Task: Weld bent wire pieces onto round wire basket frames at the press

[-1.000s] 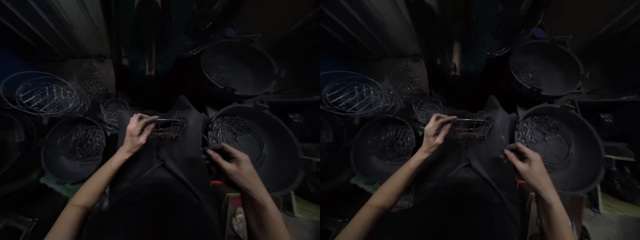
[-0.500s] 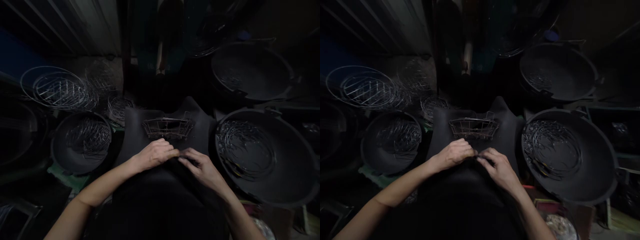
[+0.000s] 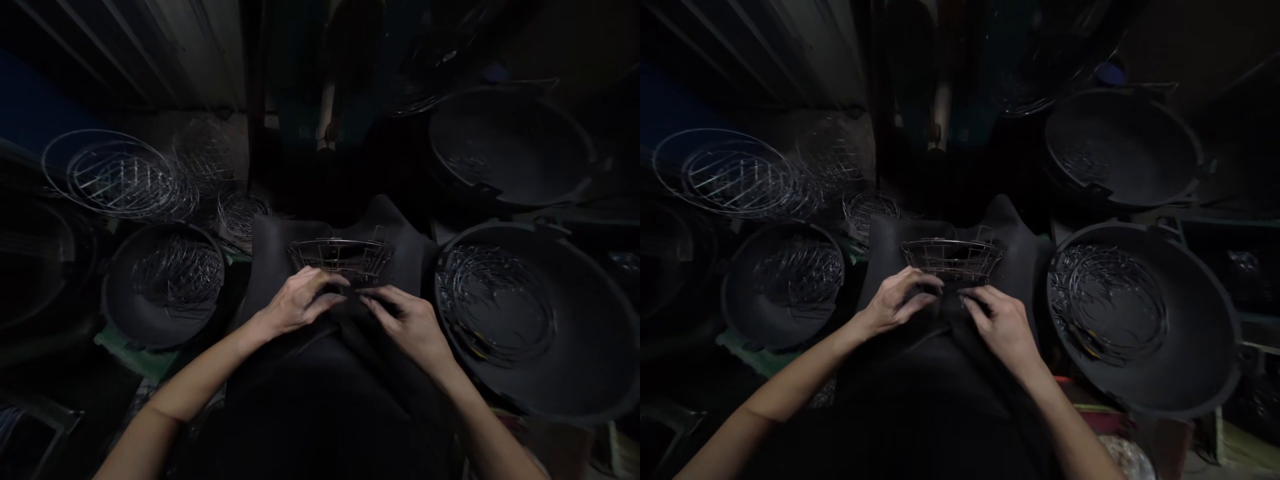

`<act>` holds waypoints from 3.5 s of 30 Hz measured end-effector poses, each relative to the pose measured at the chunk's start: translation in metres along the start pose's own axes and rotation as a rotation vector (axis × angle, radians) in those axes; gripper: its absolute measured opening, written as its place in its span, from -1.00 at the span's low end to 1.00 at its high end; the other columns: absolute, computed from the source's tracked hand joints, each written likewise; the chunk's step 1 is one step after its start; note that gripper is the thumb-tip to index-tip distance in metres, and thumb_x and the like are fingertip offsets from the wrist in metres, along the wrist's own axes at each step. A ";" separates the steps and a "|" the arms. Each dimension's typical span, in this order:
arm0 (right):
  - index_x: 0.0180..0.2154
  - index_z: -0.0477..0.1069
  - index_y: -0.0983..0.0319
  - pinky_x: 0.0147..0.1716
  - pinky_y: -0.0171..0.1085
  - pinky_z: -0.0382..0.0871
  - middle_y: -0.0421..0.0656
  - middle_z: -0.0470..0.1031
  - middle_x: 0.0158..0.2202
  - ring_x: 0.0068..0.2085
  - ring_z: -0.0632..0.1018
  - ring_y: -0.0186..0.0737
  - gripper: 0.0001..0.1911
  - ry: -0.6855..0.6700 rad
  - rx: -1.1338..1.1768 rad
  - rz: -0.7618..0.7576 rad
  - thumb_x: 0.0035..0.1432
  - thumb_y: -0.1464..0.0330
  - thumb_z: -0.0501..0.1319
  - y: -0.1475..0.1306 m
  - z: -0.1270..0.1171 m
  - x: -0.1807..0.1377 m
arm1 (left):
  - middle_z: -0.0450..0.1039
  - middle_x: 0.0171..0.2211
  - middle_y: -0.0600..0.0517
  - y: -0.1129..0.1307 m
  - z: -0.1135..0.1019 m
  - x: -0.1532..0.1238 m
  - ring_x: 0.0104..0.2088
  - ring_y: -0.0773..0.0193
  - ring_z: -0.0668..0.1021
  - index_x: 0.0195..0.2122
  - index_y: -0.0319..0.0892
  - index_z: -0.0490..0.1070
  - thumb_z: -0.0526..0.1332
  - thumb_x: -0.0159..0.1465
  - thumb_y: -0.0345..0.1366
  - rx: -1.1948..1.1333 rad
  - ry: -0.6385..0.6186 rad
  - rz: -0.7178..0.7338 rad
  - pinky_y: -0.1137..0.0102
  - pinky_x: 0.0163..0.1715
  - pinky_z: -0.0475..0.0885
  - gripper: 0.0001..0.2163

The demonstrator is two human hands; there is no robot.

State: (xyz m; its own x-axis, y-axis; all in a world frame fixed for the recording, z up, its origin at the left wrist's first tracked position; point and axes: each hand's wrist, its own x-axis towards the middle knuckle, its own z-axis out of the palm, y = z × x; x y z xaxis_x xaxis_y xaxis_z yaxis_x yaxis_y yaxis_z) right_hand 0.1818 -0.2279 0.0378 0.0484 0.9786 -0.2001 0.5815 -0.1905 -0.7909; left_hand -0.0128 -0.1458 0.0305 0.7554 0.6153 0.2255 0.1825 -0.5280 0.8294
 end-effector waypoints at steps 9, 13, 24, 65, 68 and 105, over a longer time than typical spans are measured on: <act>-0.29 0.51 0.16 -0.28 -0.28 0.43 -0.14 0.52 -0.33 -0.31 0.55 -0.21 -0.80 0.009 -0.089 -0.109 0.18 0.31 0.10 -0.008 0.009 0.002 | 0.51 -0.36 0.02 0.004 0.010 -0.003 -0.37 0.36 0.55 -0.26 -0.20 0.46 0.14 0.27 -0.32 -0.154 0.036 -0.184 0.49 -0.35 0.45 -0.87; -0.33 0.50 0.17 -0.32 -0.31 0.40 -0.19 0.52 -0.37 -0.34 0.54 -0.24 -0.83 -0.118 0.009 -0.062 0.16 0.28 0.15 -0.011 0.007 0.001 | 0.50 -0.36 0.02 0.006 0.006 -0.005 -0.36 0.37 0.54 -0.24 -0.20 0.45 0.14 0.27 -0.32 -0.185 0.015 -0.175 0.50 -0.34 0.45 -0.88; -0.39 0.43 0.28 -0.64 -0.37 0.28 -0.20 0.42 -0.60 -0.63 0.37 -0.37 -0.66 0.045 0.405 0.217 0.05 0.11 0.22 -0.009 -0.009 0.025 | -0.01 0.24 -0.19 -0.050 -0.008 0.015 0.24 -0.15 0.09 0.23 -0.03 0.04 0.28 0.12 -0.19 0.472 -0.018 -0.054 -0.05 0.13 0.01 -0.33; -0.35 0.42 0.25 -0.35 -0.36 0.29 -0.21 0.45 -0.42 -0.36 0.45 -0.29 -0.73 0.384 0.310 -0.208 0.15 0.17 0.15 -0.039 0.002 0.178 | 0.38 -0.10 -0.03 -0.106 -0.052 0.100 -0.13 0.17 0.41 0.06 -0.13 0.12 0.28 0.08 -0.37 0.453 0.566 0.093 0.27 -0.13 0.22 -0.48; -0.35 0.41 0.25 -0.34 -0.36 0.29 -0.21 0.44 -0.42 -0.36 0.44 -0.30 -0.75 0.400 0.310 -0.234 0.16 0.19 0.14 -0.038 0.004 0.180 | 0.38 -0.10 -0.03 -0.107 -0.053 0.103 -0.13 0.16 0.41 0.05 -0.13 0.13 0.29 0.06 -0.37 0.459 0.573 0.096 0.27 -0.13 0.23 -0.47; -0.40 0.36 0.25 -0.43 -0.35 0.31 -0.24 0.40 -0.50 -0.47 0.42 -0.34 -0.74 0.483 0.453 -0.258 0.15 0.17 0.14 -0.037 0.021 0.204 | 0.37 -0.09 -0.08 -0.132 -0.069 0.113 -0.10 0.10 0.39 0.07 -0.14 0.18 0.29 0.07 -0.32 0.547 0.500 0.052 0.22 -0.10 0.19 -0.47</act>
State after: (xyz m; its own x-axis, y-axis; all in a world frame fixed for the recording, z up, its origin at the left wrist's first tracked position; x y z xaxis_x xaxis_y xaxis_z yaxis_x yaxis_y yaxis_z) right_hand 0.1529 -0.0229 0.0141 0.3699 0.9022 0.2217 0.2335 0.1406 -0.9621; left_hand 0.0052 0.0342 -0.0184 0.4185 0.7059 0.5714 0.5404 -0.6993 0.4680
